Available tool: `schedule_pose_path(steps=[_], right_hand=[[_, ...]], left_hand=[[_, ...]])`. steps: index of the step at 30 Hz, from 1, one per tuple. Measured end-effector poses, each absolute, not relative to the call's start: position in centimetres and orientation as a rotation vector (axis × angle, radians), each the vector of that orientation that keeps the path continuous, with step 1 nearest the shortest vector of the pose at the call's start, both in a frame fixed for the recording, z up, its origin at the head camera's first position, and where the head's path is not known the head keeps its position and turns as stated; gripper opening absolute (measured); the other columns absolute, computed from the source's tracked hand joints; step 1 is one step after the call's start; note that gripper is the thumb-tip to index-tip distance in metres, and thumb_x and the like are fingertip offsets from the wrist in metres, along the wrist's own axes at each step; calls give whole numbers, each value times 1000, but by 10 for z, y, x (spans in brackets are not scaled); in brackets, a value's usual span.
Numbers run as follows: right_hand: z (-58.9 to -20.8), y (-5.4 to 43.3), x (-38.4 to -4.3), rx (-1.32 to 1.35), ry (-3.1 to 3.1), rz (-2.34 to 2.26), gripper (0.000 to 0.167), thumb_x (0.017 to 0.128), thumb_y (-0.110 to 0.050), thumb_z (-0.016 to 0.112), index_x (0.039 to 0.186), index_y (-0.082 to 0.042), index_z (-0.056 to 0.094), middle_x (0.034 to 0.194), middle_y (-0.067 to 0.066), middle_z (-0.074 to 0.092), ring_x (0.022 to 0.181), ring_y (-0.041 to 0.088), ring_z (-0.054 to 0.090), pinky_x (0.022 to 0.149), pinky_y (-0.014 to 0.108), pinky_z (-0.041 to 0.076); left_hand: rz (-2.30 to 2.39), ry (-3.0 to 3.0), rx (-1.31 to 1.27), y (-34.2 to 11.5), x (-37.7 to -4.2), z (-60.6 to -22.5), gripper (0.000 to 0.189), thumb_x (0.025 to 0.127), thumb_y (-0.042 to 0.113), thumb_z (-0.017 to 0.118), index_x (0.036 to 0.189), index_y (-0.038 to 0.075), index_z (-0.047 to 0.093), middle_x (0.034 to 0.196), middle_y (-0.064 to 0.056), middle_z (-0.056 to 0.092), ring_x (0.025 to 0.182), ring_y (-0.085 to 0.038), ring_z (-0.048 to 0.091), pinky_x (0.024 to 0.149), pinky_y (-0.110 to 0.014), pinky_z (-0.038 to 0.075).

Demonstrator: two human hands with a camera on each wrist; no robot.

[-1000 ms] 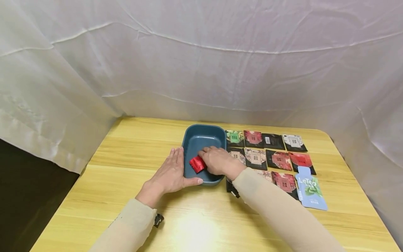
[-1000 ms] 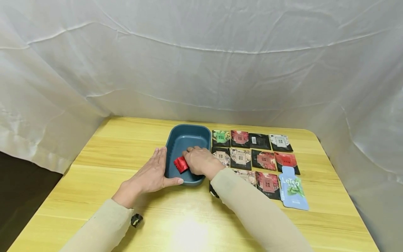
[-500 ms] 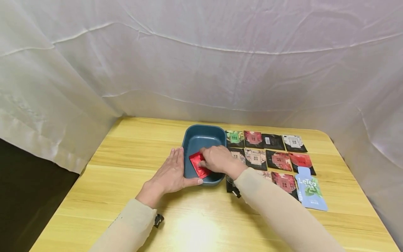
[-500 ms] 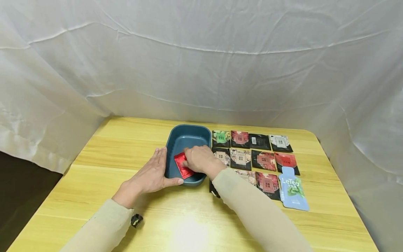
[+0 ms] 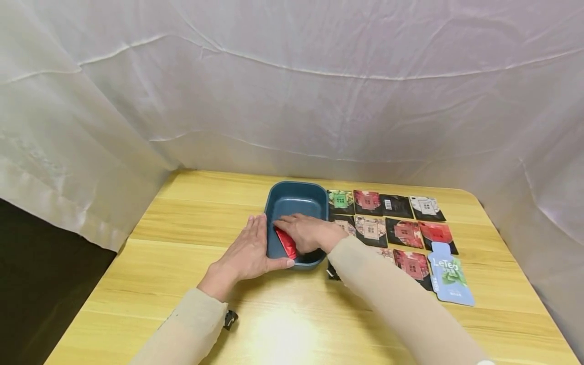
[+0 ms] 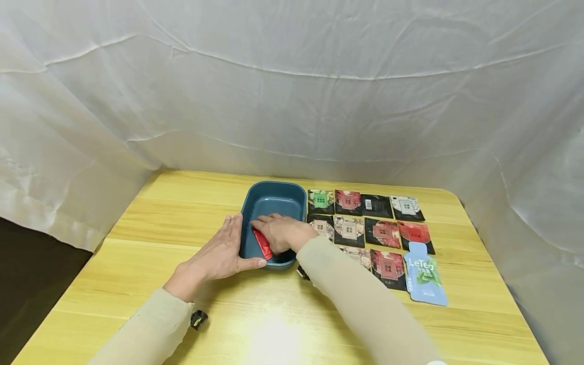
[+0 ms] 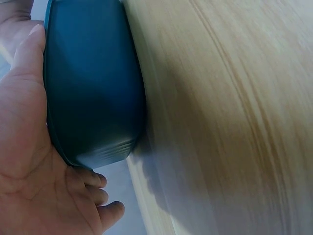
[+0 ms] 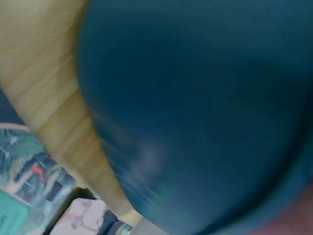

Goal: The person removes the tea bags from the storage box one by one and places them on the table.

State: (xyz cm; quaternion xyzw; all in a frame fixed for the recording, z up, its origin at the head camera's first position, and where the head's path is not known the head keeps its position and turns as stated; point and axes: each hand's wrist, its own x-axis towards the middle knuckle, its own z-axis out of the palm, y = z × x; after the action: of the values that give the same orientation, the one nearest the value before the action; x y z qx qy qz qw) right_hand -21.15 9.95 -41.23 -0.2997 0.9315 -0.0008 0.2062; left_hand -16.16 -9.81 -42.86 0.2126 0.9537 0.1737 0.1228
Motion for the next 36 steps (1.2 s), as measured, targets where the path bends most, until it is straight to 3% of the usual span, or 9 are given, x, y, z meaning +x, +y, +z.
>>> schedule_pose_path(steps=[5,10,17,26,33,36], right_hand=[[-415,103,-214,-770,2619,11,104,83,-40,90,167,-19,32,167,9,41,149,38,41,121,54,41],[-415,108,-211,-757,2661,45,110,79,-54,89,167,-19,32,159,13,46,141,36,46,120,51,43],[-405,114,-206,-764,2764,-16,109,78,-49,89,166,-19,32,151,13,47,134,33,47,116,46,46],[-367,138,-185,-788,2869,-222,107,76,-37,91,165,-24,33,158,13,35,136,33,41,104,48,55],[-356,182,-156,-787,2957,-207,106,73,-37,91,162,-19,36,156,14,38,136,36,44,98,48,59],[-359,208,-142,-729,2991,-167,105,73,-36,91,161,-19,38,155,13,39,135,36,43,89,45,61]], left_hand=[[525,2766,621,-96,-162,-428,141,81,89,61,166,-6,2,175,-25,6,164,-41,2,134,-48,13],[535,2756,617,-96,-163,-429,141,81,89,61,166,-6,0,176,-25,5,164,-40,0,134,-48,12],[537,2739,614,-95,-162,-428,141,81,89,61,166,-5,-1,176,-24,4,164,-40,-1,134,-48,12],[542,2740,584,-98,-165,-428,143,79,90,62,167,-3,-2,176,-23,4,164,-40,1,133,-53,17],[537,2746,598,-102,-168,-428,142,80,88,64,167,-4,-1,176,-24,5,164,-39,1,132,-53,17],[534,2754,598,-105,-169,-428,142,81,87,64,167,-4,-1,175,-26,4,164,-40,0,132,-54,16]])
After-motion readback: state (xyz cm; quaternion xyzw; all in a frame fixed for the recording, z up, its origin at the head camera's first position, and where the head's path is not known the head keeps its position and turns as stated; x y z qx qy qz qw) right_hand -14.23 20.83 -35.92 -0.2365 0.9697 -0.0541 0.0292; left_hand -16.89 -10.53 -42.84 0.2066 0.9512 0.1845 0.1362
